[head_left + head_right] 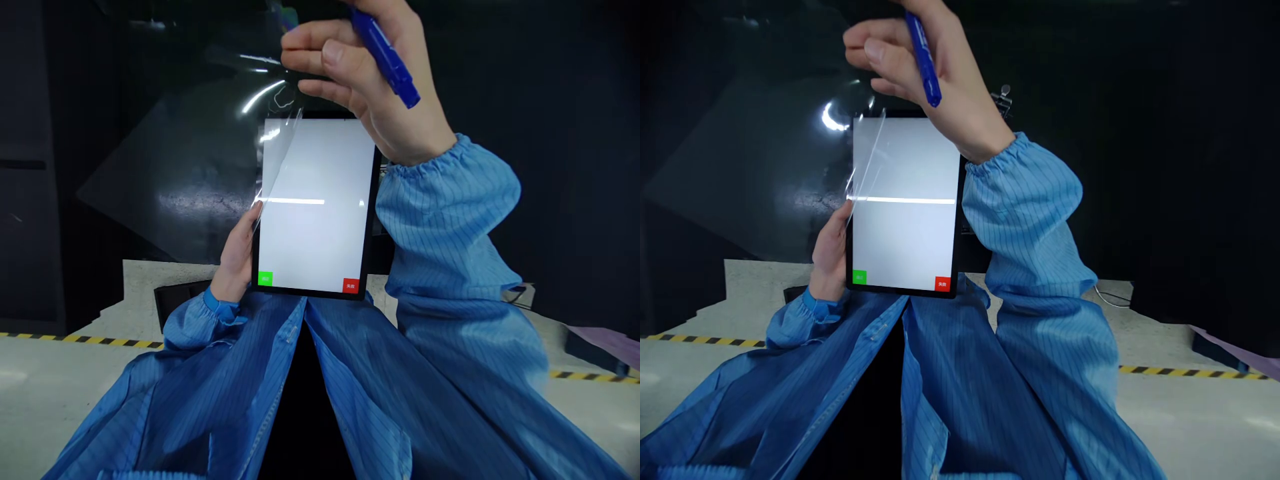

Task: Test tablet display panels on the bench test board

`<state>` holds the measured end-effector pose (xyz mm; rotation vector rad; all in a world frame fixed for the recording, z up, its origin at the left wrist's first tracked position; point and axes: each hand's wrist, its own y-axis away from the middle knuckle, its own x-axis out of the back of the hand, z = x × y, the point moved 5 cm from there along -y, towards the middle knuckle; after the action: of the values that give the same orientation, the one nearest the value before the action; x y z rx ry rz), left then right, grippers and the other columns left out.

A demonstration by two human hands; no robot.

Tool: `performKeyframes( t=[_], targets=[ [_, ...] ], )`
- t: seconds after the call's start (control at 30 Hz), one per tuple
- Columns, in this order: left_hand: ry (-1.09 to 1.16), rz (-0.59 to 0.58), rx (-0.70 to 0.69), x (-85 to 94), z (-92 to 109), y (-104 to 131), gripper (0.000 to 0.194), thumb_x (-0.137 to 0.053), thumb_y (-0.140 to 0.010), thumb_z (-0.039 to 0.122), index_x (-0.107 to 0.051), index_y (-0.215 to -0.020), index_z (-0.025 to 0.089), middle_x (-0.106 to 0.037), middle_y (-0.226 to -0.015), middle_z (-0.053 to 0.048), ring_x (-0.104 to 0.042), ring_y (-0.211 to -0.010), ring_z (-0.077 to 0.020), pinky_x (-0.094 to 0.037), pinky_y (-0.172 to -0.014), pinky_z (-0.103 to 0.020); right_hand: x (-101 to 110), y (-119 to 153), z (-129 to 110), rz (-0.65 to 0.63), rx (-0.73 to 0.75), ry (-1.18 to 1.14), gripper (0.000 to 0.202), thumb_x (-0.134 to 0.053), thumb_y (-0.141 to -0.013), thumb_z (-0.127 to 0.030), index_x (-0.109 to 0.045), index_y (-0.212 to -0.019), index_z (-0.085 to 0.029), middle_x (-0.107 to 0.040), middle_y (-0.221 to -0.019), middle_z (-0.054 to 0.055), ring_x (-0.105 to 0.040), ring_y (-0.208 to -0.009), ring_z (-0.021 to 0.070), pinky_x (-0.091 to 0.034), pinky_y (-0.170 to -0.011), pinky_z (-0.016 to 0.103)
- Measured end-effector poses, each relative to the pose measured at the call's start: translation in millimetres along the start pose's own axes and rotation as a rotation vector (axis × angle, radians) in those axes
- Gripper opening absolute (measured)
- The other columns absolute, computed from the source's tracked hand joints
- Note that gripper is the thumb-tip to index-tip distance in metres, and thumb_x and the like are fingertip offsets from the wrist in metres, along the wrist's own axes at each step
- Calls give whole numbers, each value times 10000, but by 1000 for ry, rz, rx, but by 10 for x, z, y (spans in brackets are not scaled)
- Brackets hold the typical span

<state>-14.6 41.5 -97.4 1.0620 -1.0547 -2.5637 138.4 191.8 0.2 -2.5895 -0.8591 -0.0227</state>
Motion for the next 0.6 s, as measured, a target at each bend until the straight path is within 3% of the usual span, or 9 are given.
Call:
performKeyframes(
  t=[0.2, 0.4, 0.5, 0.6],
  targets=[
    [-29, 60, -48, -139, 133, 249, 288, -615, -939, 354, -706, -1132, 161, -722, -1127, -45, -570, -1273, -292, -533, -1037, -374, -2, -77, -67, 8, 21, 11, 350, -566, -960, -243, -468, -1281, -147, -677, -1243, -33, -619, -1218, 116, -555, -1017, 260],
    [-35, -16, 31, -248, 144, 398, 359, -624, -933, 426, -688, -1192, 186, -709, -1176, -48, -563, -1279, -302, -499, -1078, -410, -57, -150, -321, -38, 14, 81, 142, -524, -959, -238, -613, -1022, -147, -678, -1214, -151, -595, -1211, 78, -496, -1013, 190],
    [-47, -23, -47, -237, 166, 352, 357, -653, -909, 424, -687, -1172, 185, -710, -1179, -43, -547, -1297, -312, -491, -1082, -430, -33, -176, -386, -11, 17, 101, 177, -481, -967, -231, -590, -1052, -120, -690, -1160, -153, -605, -1164, 54, -480, -983, 180],
    [-27, 24, -189, -204, 259, 243, 237, -574, -951, 343, -707, -1055, 177, -722, -1154, -24, -498, -1347, -283, -468, -1101, -397, 34, -238, -467, 6, 153, 144, 342, -452, -969, -370, -573, -1117, -86, -708, -1075, -87, -645, -1081, 55, -508, -955, 209]
  ],
)
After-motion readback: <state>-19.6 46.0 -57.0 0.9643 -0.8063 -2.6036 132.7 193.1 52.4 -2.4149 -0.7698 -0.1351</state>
